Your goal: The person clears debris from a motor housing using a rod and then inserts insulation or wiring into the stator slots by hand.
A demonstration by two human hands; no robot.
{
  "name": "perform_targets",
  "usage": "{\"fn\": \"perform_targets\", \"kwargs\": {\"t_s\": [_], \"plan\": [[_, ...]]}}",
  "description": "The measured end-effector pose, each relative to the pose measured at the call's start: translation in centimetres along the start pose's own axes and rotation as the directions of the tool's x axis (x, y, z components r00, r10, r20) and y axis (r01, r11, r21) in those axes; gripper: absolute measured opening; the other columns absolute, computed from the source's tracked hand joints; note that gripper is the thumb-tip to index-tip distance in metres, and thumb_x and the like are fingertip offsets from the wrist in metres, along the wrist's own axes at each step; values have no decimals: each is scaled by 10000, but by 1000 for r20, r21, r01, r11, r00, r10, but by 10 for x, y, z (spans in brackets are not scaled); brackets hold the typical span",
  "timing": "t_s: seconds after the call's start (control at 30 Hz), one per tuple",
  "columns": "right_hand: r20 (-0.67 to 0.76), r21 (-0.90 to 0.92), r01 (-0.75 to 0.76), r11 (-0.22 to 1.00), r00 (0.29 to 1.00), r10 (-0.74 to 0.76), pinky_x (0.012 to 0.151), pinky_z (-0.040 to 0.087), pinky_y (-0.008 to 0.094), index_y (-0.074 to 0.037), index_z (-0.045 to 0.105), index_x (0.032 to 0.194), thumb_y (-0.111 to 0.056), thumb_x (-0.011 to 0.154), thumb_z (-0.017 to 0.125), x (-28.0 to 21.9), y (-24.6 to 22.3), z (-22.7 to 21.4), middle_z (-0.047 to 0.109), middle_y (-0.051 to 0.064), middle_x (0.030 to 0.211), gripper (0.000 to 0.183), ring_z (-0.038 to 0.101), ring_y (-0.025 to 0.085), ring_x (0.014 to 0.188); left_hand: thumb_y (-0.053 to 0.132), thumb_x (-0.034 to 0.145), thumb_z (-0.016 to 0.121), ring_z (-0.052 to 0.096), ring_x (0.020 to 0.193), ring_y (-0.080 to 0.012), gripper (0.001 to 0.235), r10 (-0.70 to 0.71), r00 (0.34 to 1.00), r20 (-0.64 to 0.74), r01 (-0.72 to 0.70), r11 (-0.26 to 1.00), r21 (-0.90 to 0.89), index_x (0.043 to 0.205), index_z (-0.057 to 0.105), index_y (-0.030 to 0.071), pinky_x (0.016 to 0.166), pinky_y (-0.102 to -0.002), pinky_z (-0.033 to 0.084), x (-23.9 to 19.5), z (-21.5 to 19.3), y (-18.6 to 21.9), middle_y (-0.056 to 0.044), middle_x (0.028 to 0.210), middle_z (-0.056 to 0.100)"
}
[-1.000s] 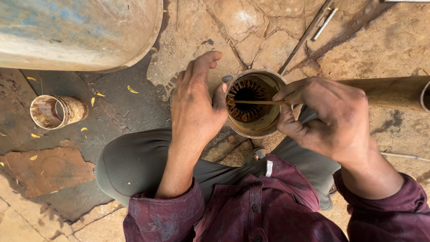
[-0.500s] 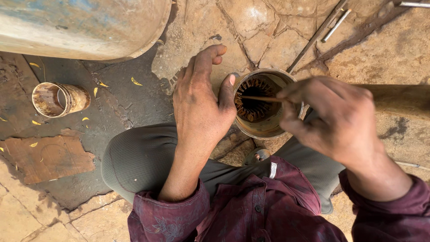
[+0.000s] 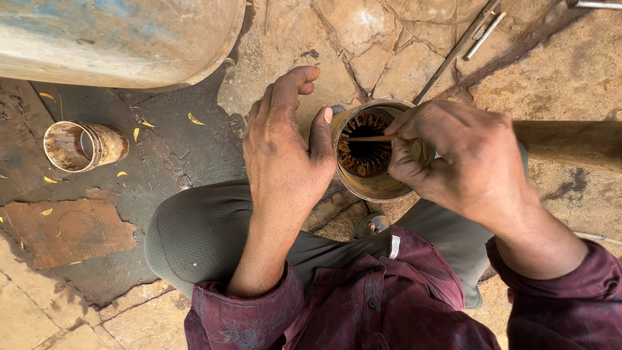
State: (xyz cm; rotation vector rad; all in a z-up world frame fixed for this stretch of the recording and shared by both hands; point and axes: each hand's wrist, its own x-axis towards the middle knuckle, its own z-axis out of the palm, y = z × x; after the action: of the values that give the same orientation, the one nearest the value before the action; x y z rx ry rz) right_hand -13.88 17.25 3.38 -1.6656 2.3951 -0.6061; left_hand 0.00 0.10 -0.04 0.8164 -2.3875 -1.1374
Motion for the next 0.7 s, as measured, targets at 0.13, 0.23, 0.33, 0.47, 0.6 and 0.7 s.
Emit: {"fn": "perform_targets", "kwargs": {"t_s": [0.13, 0.23, 0.33, 0.47, 0.6, 0.7], "plan": [[4, 68, 29, 997, 1000, -29, 578, 557, 301, -6, 645, 877, -3, 865, 759, -14, 17, 18, 708, 86, 830, 114, 692, 175, 699, 85, 927, 747, 678, 1155, -288, 459, 30, 1000, -4, -30, 1000, 8, 1351, 572, 99, 993, -449, 525, 0, -1, -1, -73, 1205, 683], [96, 128, 45, 991, 994, -58, 594, 568, 280, -5, 679, 920, 79, 844, 698, -6, 23, 41, 702, 86, 825, 114, 701, 169, 707, 91, 924, 751, 671, 1153, -300, 456, 12, 1000, 1, -12, 1000, 9, 1345, 578, 97, 969, -448, 525, 1, 0, -2, -78, 1205, 685], [227, 155, 47, 987, 970, -82, 622, 588, 284, -14, 683, 915, 96, 789, 673, 13, 19, 60, 699, 89, 826, 168, 698, 178, 719, 97, 934, 755, 675, 1160, -293, 450, 32, 999, -6, -31, 999, 9, 1347, 577, 99, 985, -451, 523, 1, 1, -1, -76, 1204, 685], [156, 168, 102, 981, 979, -129, 601, 571, 279, -31, 687, 891, -24, 819, 744, 12, 14, 32, 704, 76, 815, 93, 682, 166, 699, 91, 930, 750, 677, 1145, -287, 447, 47, 999, -20, -48, 999, -3, 1344, 580, 94, 987, -442, 529, 3, 0, 2, -81, 1196, 685], [-71, -27, 55, 998, 996, -57, 469, 456, 239, -5, 689, 891, -33, 926, 743, -14, 28, -9, 753, 107, 847, 70, 653, 117, 607, 67, 917, 747, 686, 1104, -286, 431, 13, 1000, -19, -13, 1000, -5, 1322, 605, 93, 938, -431, 534, 1, -4, 3, -70, 1165, 704], [-71, -25, 33, 999, 997, -35, 541, 508, 223, -6, 672, 928, -17, 996, 749, -19, 43, 3, 746, 95, 890, 103, 679, 112, 688, 53, 918, 746, 696, 1073, -272, 428, 10, 1000, -11, -11, 1000, -24, 1321, 607, 89, 918, -418, 547, 3, -4, 6, -69, 1179, 709]]}}
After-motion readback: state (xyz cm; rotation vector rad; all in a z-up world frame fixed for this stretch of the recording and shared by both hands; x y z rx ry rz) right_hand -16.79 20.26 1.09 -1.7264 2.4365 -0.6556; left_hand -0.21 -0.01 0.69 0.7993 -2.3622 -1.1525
